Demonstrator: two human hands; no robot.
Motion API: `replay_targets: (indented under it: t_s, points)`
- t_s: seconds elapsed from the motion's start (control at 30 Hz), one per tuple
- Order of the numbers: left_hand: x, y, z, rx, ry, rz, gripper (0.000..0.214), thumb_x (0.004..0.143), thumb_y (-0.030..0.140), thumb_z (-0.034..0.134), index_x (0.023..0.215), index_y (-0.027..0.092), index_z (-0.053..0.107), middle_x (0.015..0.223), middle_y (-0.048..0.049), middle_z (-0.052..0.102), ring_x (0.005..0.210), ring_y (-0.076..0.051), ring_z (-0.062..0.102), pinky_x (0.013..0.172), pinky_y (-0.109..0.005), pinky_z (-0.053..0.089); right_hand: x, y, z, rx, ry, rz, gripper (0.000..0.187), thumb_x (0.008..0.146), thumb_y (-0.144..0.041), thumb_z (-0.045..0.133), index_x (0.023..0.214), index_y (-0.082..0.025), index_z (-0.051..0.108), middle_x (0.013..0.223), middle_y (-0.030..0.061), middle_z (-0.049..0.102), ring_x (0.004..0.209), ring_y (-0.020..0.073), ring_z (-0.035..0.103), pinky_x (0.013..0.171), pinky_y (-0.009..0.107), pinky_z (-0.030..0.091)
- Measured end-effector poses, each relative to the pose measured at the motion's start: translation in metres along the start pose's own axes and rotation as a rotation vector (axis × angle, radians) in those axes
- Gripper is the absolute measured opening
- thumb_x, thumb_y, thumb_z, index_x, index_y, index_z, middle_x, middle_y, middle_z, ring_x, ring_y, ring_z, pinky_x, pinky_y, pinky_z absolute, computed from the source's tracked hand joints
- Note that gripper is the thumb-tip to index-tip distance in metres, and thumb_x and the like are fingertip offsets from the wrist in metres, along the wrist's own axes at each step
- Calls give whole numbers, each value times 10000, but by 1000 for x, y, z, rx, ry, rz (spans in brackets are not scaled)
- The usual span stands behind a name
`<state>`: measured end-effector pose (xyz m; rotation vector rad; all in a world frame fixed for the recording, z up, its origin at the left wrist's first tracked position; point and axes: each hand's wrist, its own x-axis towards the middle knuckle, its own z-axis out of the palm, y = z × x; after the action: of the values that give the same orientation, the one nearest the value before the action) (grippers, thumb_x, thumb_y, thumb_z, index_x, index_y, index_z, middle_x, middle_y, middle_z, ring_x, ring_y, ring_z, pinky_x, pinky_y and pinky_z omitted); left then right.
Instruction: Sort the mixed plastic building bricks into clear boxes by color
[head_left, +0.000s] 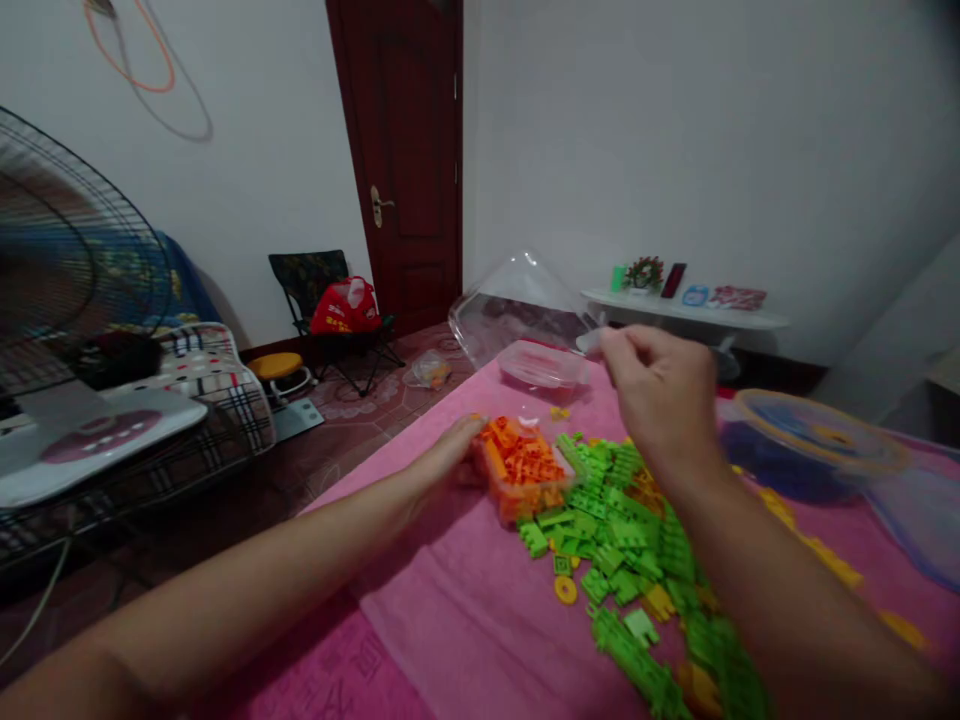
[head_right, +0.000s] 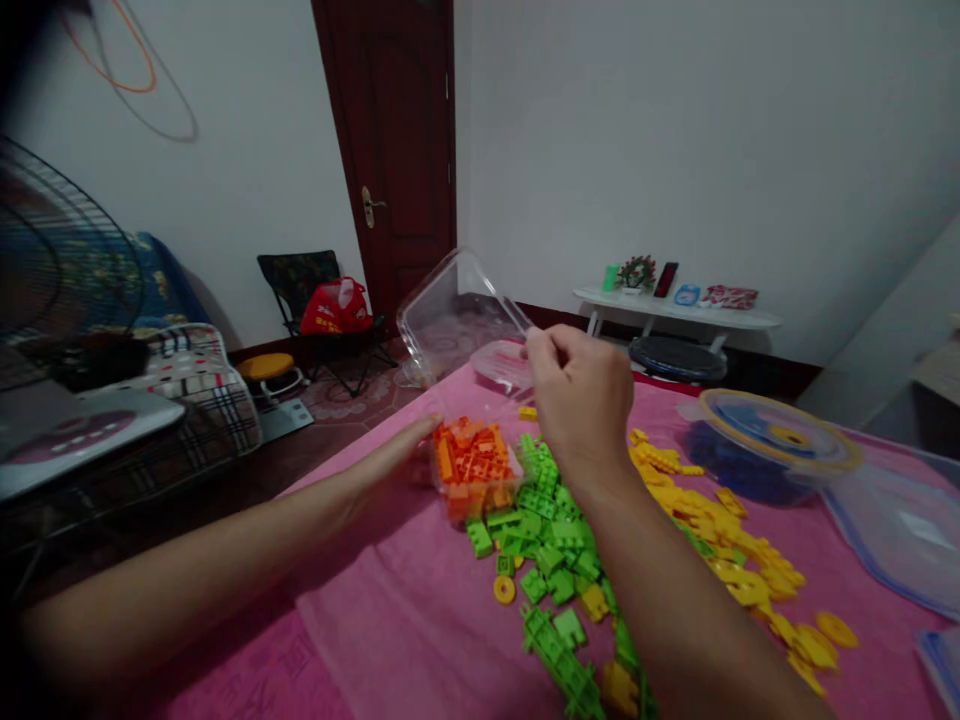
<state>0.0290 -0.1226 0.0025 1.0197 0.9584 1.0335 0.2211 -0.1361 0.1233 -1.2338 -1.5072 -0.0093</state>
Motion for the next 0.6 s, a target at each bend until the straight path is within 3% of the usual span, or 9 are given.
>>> replay_targets:
  t_s: [0.1, 0.17, 0.23, 0.3, 0.4, 0.5, 0.6]
  points:
    - [-2, 23, -15, 156, 140, 157, 455, 768, 562, 535, 925, 156, 670, 1070, -124, 657, 1005, -269, 578, 733, -319, 485, -30, 7, 5, 489, -171, 370, 313, 793, -422, 525, 757, -132, 635, 509, -48, 443, 376, 47, 322, 375, 192, 219]
    - [-10, 40, -27, 190, 248, 276, 507, 786, 591, 493, 1009, 165, 653, 1186, -122, 605, 1078, -272, 540, 745, -319, 487, -49, 7, 11, 690, -259, 569, 296, 747, -423, 577, 796, -133, 603, 532, -60, 466, 341, 33, 319, 331, 174, 225]
    - [-22, 54, -36, 143, 240, 290, 613, 804, 655, 393, 1087, 158, 614, 1185, -139, 592, 992, -251, 581, 700, -318, 503, -64, 3, 20, 757, -316, 673, 279, 724, -409, 605, 789, -141, 570, 544, -58, 501, 340, 42, 389, 328, 169, 304]
    - [-37, 64, -41, 85, 142, 215, 647, 803, 674, 371, 1143, 161, 569, 1127, -146, 606, 855, -218, 619, 635, -311, 517, -74, -5, 29, 758, -369, 710, 262, 729, -400, 605, 774, -150, 543, 530, -58, 516, 356, 63, 459, 347, 176, 373]
    - [-55, 69, -46, 105, 36, 111, 519, 779, 482, 599, 1205, 203, 502, 994, -96, 629, 717, -160, 625, 562, -263, 520, -85, -18, 39, 773, -520, 687, 256, 759, -410, 584, 807, -164, 531, 525, -54, 535, 405, 100, 537, 389, 202, 434]
    - [-60, 66, -64, 159, 61, 86, 509, 720, 259, 711, 1183, 199, 507, 812, -22, 604, 600, -100, 587, 504, -202, 502, -92, -23, 39, 636, -699, 475, 259, 813, -424, 534, 855, -173, 581, 549, -26, 572, 476, 120, 569, 472, 234, 450]
    - [-59, 59, -96, 182, 59, -32, 486, 697, 221, 732, 1145, 182, 547, 730, 6, 572, 524, -62, 537, 453, -152, 459, -92, -16, 29, 245, -578, 147, 187, 815, -346, 561, 891, -199, 648, 771, 27, 646, 663, 138, 598, 615, 263, 432]
